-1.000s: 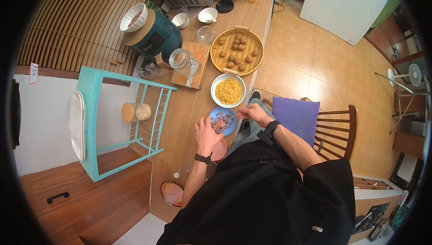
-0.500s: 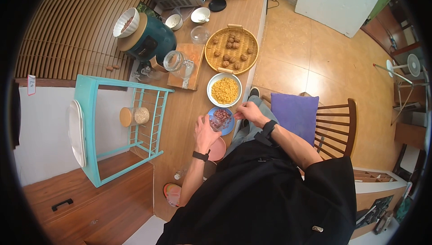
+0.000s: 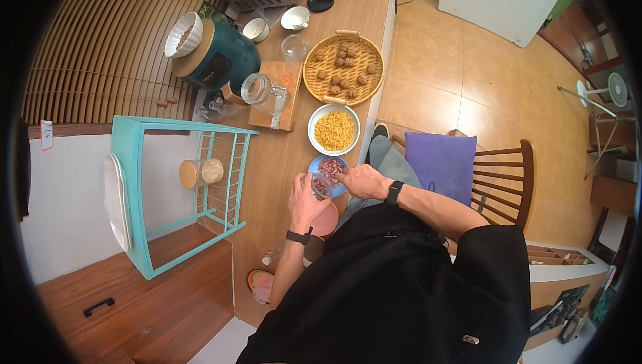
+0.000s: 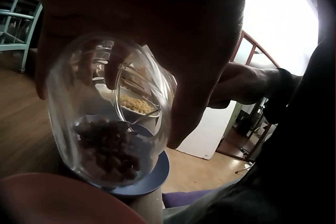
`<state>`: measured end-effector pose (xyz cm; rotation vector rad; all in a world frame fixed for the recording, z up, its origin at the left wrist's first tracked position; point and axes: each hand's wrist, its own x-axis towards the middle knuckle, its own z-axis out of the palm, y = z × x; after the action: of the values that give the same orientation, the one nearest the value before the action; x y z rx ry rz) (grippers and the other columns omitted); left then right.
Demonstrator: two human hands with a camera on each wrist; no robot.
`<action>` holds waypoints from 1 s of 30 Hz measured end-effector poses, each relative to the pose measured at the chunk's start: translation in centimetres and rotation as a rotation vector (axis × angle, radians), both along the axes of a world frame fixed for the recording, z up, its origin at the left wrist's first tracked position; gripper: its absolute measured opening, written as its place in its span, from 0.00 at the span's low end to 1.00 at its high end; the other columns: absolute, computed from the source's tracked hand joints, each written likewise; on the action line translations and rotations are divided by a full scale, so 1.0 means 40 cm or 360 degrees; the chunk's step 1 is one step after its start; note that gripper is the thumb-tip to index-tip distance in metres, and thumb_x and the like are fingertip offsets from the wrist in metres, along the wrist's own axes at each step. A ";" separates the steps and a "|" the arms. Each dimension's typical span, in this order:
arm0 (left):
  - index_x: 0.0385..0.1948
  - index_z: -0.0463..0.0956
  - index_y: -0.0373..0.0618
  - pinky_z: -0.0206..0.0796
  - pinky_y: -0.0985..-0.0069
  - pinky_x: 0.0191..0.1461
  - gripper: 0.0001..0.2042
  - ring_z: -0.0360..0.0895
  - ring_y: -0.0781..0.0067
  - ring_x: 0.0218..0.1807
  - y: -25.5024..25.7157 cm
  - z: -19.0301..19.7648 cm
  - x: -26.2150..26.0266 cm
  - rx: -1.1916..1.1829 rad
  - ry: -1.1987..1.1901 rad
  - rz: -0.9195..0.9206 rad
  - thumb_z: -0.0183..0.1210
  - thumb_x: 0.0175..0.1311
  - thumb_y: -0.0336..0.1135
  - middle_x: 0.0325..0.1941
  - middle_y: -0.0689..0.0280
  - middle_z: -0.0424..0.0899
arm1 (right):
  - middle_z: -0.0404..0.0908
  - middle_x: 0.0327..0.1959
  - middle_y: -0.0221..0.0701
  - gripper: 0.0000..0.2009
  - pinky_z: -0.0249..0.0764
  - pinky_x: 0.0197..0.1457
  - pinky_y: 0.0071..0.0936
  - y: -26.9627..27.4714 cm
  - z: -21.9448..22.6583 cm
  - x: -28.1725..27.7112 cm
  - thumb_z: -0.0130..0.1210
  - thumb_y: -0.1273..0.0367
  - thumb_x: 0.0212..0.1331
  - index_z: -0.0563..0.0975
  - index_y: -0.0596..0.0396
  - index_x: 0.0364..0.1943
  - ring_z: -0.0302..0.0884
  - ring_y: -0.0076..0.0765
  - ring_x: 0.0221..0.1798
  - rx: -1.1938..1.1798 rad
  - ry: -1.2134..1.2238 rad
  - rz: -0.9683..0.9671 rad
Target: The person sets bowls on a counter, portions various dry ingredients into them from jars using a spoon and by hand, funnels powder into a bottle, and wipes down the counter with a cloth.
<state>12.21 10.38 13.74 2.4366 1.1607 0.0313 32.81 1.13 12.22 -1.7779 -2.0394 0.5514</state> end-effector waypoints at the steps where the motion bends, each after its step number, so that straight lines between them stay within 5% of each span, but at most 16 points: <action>1: 0.61 0.67 0.45 0.73 0.52 0.56 0.41 0.67 0.46 0.63 0.001 0.007 -0.001 -0.0001 0.0014 0.0012 0.74 0.38 0.39 0.62 0.55 0.67 | 0.81 0.24 0.44 0.08 0.78 0.33 0.47 -0.001 0.027 0.005 0.52 0.69 0.59 0.78 0.55 0.40 0.84 0.53 0.31 -0.0194 0.0090 -0.0001; 9: 0.59 0.68 0.45 0.73 0.52 0.55 0.40 0.68 0.46 0.63 0.007 0.026 0.012 0.0014 0.0099 0.0010 0.74 0.37 0.40 0.60 0.56 0.67 | 0.82 0.25 0.44 0.11 0.77 0.30 0.48 -0.023 -0.018 0.001 0.52 0.68 0.62 0.80 0.55 0.44 0.83 0.53 0.29 -0.0453 0.0109 0.0158; 12: 0.59 0.68 0.45 0.74 0.53 0.53 0.40 0.69 0.46 0.61 0.012 0.030 0.019 0.0004 0.0092 0.0038 0.75 0.37 0.41 0.59 0.56 0.69 | 0.82 0.26 0.44 0.11 0.79 0.30 0.45 -0.037 -0.040 0.003 0.51 0.69 0.59 0.79 0.53 0.43 0.84 0.51 0.30 -0.0282 -0.0109 0.0098; 14: 0.59 0.68 0.45 0.74 0.52 0.52 0.40 0.71 0.46 0.60 0.010 0.029 0.030 -0.0036 0.0189 0.0046 0.76 0.37 0.42 0.58 0.56 0.69 | 0.79 0.22 0.40 0.16 0.76 0.25 0.40 -0.043 -0.041 0.008 0.49 0.70 0.62 0.80 0.54 0.53 0.82 0.44 0.24 -0.0081 -0.0213 0.0140; 24: 0.60 0.69 0.46 0.71 0.52 0.57 0.42 0.72 0.47 0.62 0.016 0.020 0.047 -0.0103 0.0302 0.0138 0.75 0.36 0.46 0.60 0.55 0.71 | 0.81 0.26 0.43 0.10 0.79 0.29 0.43 -0.048 0.028 0.058 0.50 0.70 0.59 0.79 0.56 0.41 0.84 0.49 0.27 -0.0105 -0.0086 -0.0068; 30: 0.60 0.69 0.47 0.71 0.53 0.57 0.42 0.73 0.47 0.60 0.009 0.027 0.052 -0.0069 0.0176 0.0117 0.75 0.37 0.45 0.61 0.55 0.71 | 0.82 0.23 0.43 0.10 0.79 0.31 0.45 -0.005 0.009 0.010 0.50 0.70 0.59 0.79 0.57 0.41 0.84 0.53 0.30 -0.0255 0.0060 0.0154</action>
<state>14.30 10.73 14.82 2.3826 1.2850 -0.1065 33.22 0.95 12.59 -1.7488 -2.1163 0.7911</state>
